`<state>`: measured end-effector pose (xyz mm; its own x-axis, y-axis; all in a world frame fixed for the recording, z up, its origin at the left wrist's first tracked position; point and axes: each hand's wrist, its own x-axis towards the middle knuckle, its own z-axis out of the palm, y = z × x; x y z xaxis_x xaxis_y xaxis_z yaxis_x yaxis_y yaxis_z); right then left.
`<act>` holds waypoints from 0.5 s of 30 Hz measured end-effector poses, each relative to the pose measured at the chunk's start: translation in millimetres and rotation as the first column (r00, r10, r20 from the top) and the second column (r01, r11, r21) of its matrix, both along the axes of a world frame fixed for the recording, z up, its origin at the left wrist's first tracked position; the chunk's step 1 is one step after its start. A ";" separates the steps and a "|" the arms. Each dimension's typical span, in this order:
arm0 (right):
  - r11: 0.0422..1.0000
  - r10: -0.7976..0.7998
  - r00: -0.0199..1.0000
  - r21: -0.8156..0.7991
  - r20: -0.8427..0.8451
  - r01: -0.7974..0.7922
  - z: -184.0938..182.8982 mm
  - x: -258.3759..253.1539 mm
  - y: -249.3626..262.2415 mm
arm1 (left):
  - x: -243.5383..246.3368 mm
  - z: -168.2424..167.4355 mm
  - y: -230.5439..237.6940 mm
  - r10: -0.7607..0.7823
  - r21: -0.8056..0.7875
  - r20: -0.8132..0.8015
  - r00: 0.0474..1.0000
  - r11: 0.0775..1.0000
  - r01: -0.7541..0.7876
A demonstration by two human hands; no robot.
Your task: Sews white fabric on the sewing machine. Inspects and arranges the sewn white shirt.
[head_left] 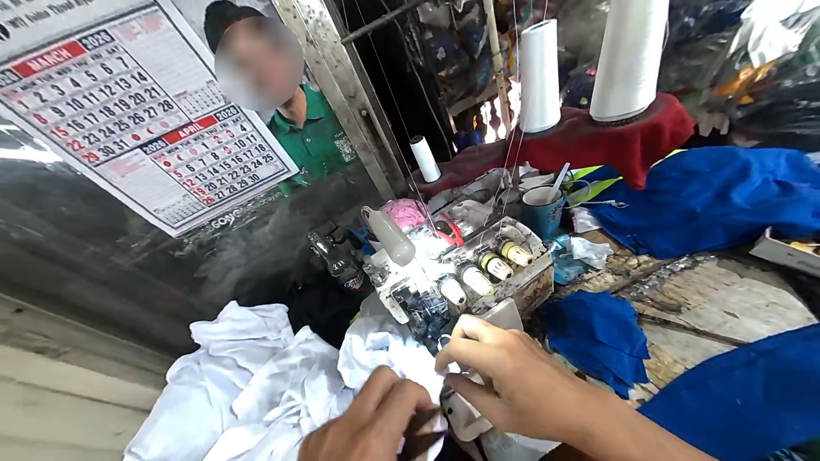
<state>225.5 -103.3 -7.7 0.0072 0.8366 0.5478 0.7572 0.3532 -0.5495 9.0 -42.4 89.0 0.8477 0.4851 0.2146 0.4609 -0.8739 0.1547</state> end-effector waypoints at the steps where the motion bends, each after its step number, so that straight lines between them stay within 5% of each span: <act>1: 1.000 -0.010 1.000 -0.024 -0.014 0.009 2.4 0.0 1.6 | -1.4 3.9 4.7 0.012 0.004 0.017 1.000 1.000 -0.012; 7: 0.993 -0.025 0.996 -0.119 -0.082 0.015 15.8 -3.0 14.1 | -3.9 1.4 36.1 0.026 -0.028 0.159 0.987 0.999 -0.022; 15: 0.999 0.021 1.000 -0.048 0.005 -0.021 9.9 2.7 8.1 | 0.7 3.5 33.7 0.000 0.023 0.193 0.981 1.000 -0.004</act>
